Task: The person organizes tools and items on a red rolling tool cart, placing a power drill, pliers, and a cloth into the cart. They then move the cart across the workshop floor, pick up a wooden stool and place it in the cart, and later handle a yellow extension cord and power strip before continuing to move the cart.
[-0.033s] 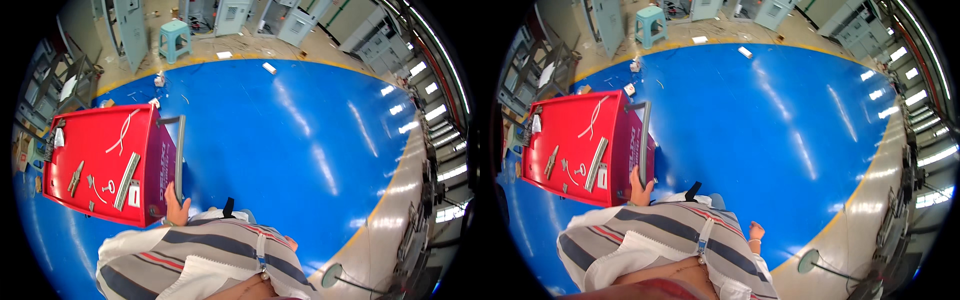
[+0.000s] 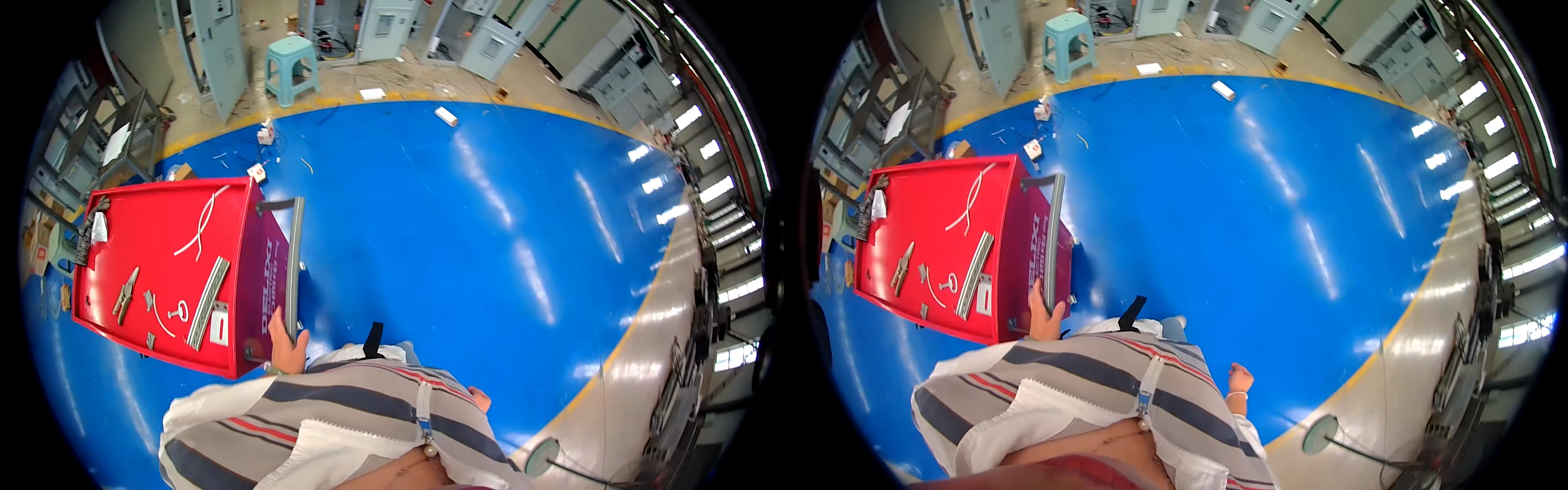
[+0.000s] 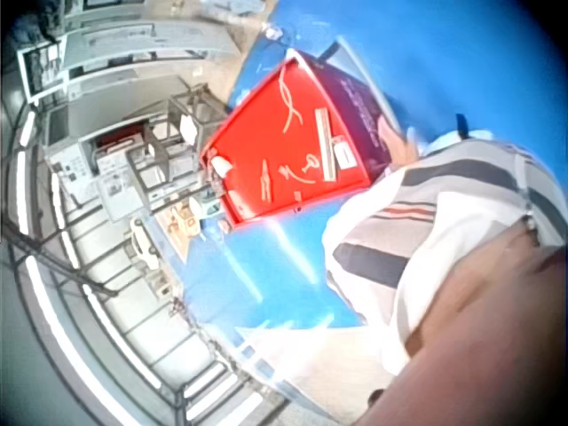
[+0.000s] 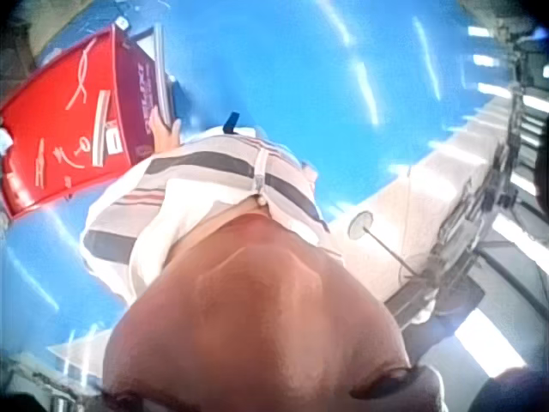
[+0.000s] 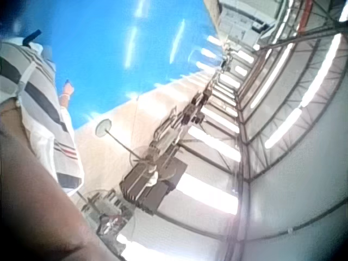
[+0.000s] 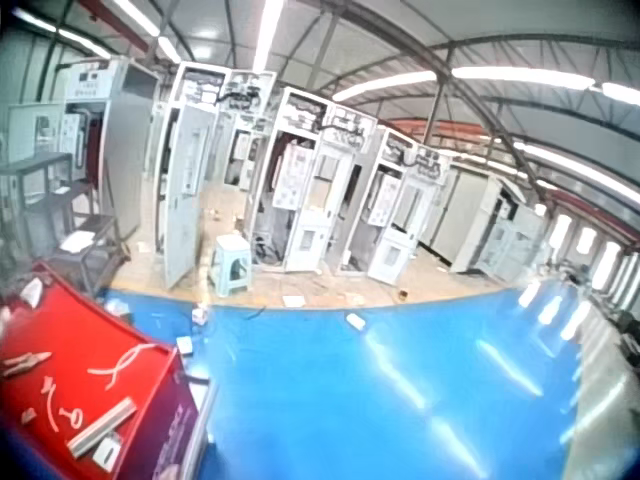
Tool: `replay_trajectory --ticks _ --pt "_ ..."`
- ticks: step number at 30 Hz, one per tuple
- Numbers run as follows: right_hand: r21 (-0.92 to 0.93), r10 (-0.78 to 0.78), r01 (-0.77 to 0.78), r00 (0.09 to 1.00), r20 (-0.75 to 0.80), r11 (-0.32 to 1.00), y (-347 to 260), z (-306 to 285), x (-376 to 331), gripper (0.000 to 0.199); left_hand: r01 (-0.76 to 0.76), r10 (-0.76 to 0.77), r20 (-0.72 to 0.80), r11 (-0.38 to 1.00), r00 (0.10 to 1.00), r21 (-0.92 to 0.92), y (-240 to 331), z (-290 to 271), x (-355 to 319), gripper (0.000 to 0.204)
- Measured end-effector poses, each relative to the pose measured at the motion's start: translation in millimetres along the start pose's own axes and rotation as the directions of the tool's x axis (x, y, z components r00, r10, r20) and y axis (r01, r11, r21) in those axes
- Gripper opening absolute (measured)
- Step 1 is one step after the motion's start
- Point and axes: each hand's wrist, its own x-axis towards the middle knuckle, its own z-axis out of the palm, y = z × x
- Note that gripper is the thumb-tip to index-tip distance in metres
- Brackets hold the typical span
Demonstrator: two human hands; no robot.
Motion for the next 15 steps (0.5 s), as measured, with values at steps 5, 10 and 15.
replay_trajectory --ticks 5,10,15 --pt "-0.01 -0.422 0.454 0.835 0.353 0.891 -108 84 196 0.016 0.274 -0.241 -0.258 0.956 0.936 0.103 -4 24 6 0.063" --pt "0.046 -0.385 0.494 0.614 0.689 0.868 -310 256 237 0.02 0.541 -0.421 -0.346 0.721 0.838 0.433 19 24 20 0.027" --pt "0.307 -0.411 0.872 -0.138 0.901 0.381 -474 382 92 0.023 0.69 -0.489 -0.487 0.512 0.724 0.512 23 33 20 0.021"
